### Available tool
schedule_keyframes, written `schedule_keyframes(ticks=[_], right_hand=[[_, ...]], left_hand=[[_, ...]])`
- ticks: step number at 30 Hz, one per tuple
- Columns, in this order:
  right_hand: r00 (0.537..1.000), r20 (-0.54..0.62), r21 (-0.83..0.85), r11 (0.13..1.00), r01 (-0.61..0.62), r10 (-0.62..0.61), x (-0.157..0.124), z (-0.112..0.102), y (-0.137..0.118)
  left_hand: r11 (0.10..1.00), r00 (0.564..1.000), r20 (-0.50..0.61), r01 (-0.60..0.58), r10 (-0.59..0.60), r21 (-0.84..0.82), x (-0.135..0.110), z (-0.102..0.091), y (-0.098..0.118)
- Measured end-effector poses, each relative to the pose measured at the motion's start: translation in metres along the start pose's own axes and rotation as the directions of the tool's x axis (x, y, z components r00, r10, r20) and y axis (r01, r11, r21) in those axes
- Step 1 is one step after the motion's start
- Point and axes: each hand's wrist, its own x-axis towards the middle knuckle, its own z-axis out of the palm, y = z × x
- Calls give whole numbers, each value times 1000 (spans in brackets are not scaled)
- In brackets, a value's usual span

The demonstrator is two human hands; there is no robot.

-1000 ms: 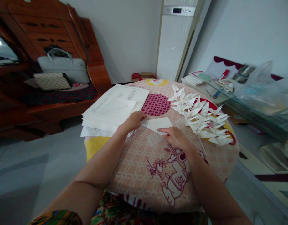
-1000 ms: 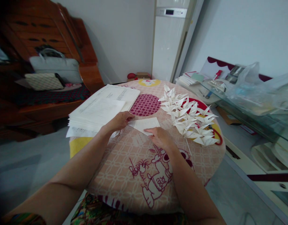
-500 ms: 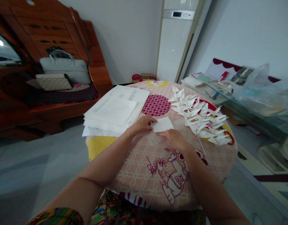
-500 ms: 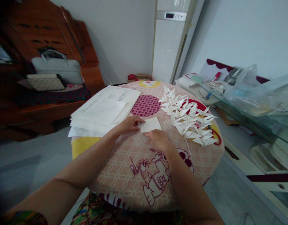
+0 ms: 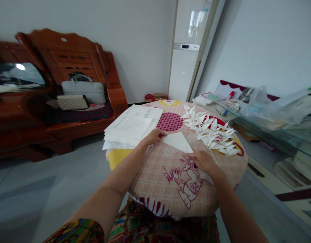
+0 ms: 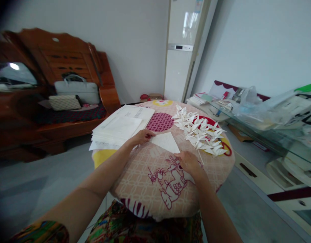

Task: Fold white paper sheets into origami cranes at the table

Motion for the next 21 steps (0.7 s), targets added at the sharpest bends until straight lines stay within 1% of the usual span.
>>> schedule_keyframes(ticks=[2, 3, 4, 5, 6, 7, 8, 12, 16, 19, 21], right_hand=[[998, 42, 28, 998, -49, 48, -2, -2, -1], [995, 44, 40, 995, -94, 92, -2, -4, -3], [986, 13, 38, 985, -168, 167, 0, -5, -6], [964, -41, 20, 965, -261, 261, 2, -7, -9], [931, -95, 4, 935, -355, 354, 6, -8, -13], [898, -120, 0, 904, -427, 423, 10, -9, -16], [882, -118, 4, 888, -460, 457, 15, -9, -20], [853, -141, 23, 863, -504, 502, 31, -8, -30], [811, -187, 66, 831, -553, 554, 33, -2, -32], [785, -187, 195, 806, -559, 590, 29, 4, -32], [786, -186, 278, 798, -534, 590, 27, 9, -31]], left_hand=[[999, 999, -36, 3, -2, 43, -4, 2, 3], [998, 999, -54, 4, 0, 63, -7, 4, 6], [996, 997, -75, 5, 1, 84, -9, 6, 9], [994, 995, -95, 8, 2, 105, -12, 9, 13], [992, 993, -114, 14, 1, 125, -14, 13, 17], [990, 991, -136, 22, -3, 143, -17, 17, 20], [987, 989, -150, 33, -8, 159, -19, 21, 23], [978, 982, -188, 51, -12, 202, -27, 34, 32], [976, 979, -205, 45, 0, 215, -30, 40, 32], [979, 977, -213, 33, 11, 203, -31, 41, 29], [982, 975, -223, 24, 18, 185, -31, 43, 28]])
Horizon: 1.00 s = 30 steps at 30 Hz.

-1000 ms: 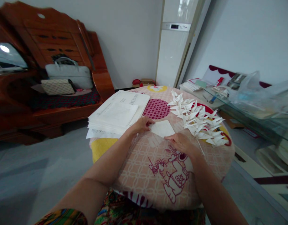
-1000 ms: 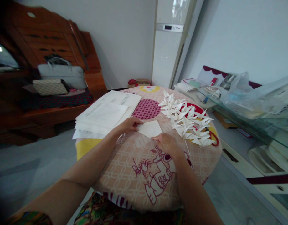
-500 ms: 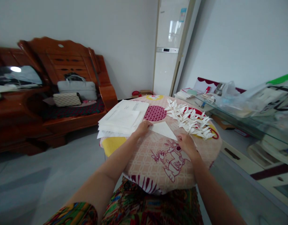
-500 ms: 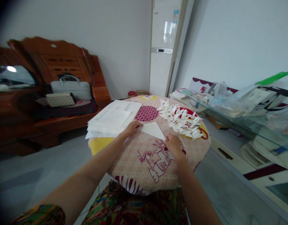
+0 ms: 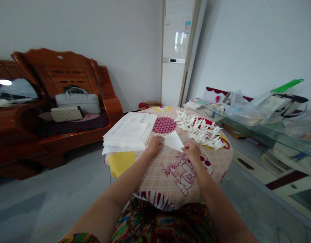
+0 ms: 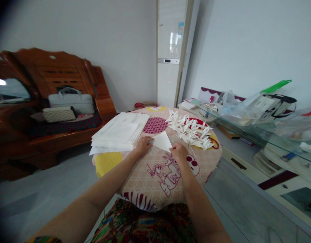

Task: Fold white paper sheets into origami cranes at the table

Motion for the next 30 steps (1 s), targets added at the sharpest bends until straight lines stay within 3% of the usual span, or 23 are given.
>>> schedule_keyframes(ticks=[2, 4, 8, 13, 16, 18, 21, 24, 27, 30], right_hand=[[997, -42, 41, 997, 69, -68, -2, 4, 3], [958, -132, 43, 964, 261, -253, -2, 7, 5], [784, -236, -1, 807, 591, -575, -7, 14, 3], [582, -283, -55, 618, 784, -763, -25, 19, -7], [503, -259, -79, 537, 840, -825, -36, 23, -13], [474, -237, -61, 500, 864, -848, -41, 24, -15], [487, -263, 34, 496, 868, -833, -43, 23, -16], [590, -392, 150, 584, 798, -706, -39, 15, -13], [695, -477, 190, 708, 680, -539, -30, 9, -2], [715, -494, 172, 750, 638, -494, -20, 8, 11]], left_hand=[[1000, 1000, -18, -3, 3, -26, 0, 1, 1], [998, 999, -41, -3, 1, -56, 0, 0, 2], [992, 996, -85, 4, -15, -124, 0, -6, 10], [898, 980, -183, -9, -79, -440, -2, -16, 20], [841, 969, -231, -53, -87, -538, -4, -22, 21], [837, 968, -239, -66, -79, -543, -5, -25, 20], [842, 976, -210, -65, -58, -535, -6, -29, 17], [797, 981, -189, -86, -36, -598, -5, -31, 15], [673, 984, -175, -104, -38, -732, -3, -32, 15], [491, 986, -139, -78, -87, -867, -2, -33, 16]])
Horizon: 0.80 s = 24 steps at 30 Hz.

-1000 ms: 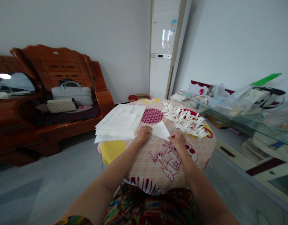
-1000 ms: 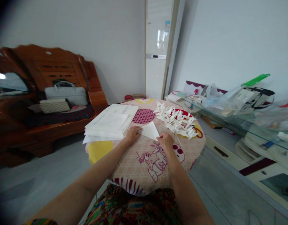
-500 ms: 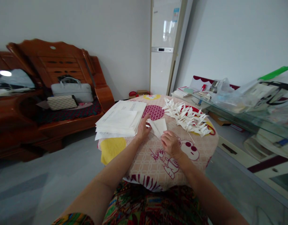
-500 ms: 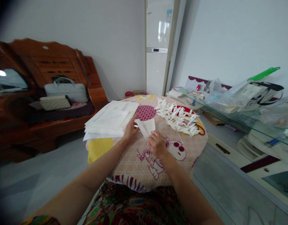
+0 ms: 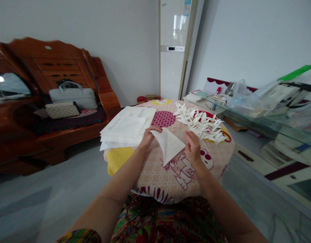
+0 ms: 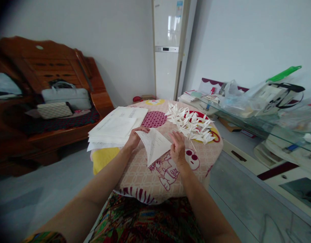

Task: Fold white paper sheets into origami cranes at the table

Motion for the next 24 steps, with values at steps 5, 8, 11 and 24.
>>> schedule_keyframes(ticks=[5, 8, 11, 24], right_hand=[[994, 86, -8, 998, 65, -64, -3, 0, 6], [978, 173, 1, 993, 117, -116, -5, 2, -2], [968, 221, -47, 990, 132, -119, -7, 6, -8], [956, 283, -236, 960, 153, -83, -1, -19, -8]], left_hand=[[984, 990, -101, 81, -97, -157, 0, 1, -1], [971, 973, -159, 136, -169, -197, 2, 1, -1], [955, 966, -163, 156, -201, -254, 2, 0, 2], [998, 999, 46, 18, -21, 61, -5, -17, 10]])
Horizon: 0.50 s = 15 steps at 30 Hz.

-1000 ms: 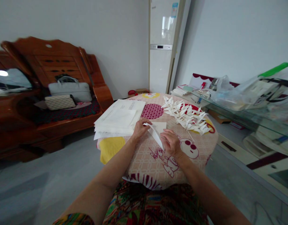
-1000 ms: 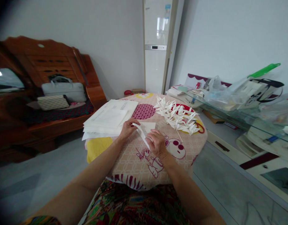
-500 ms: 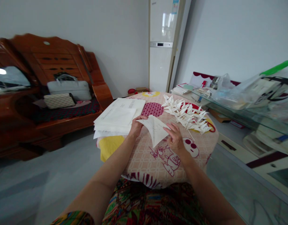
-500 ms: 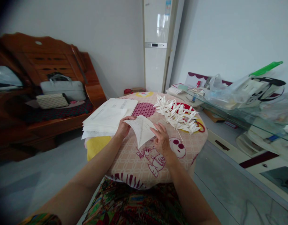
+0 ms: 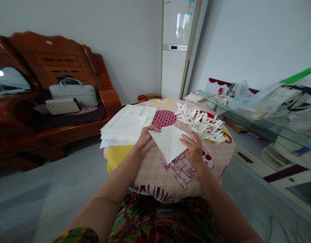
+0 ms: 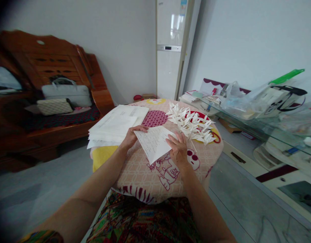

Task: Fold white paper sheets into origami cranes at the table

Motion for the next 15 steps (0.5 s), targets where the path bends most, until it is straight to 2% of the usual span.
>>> schedule_keyframes(ticks=[3, 7, 11, 13, 15], right_hand=[[994, 97, -5, 999, 52, -51, -10, -4, 8], [966, 228, 37, 993, 116, -122, -26, 2, 15], [954, 260, 111, 986, 121, -146, -32, 9, 19], [953, 261, 172, 978, 114, -157, -32, 11, 21], [954, 261, 225, 970, 92, -151, -29, 10, 22]], left_hand=[[961, 988, 127, -112, 82, 253, -8, -16, -3], [827, 928, 368, -248, 53, 505, -23, -27, -2], [657, 835, 550, -424, 16, 623, -34, -19, 11], [631, 785, 618, -460, -40, 625, -38, -10, 19], [654, 733, 672, -462, -99, 600, -42, 0, 23]])
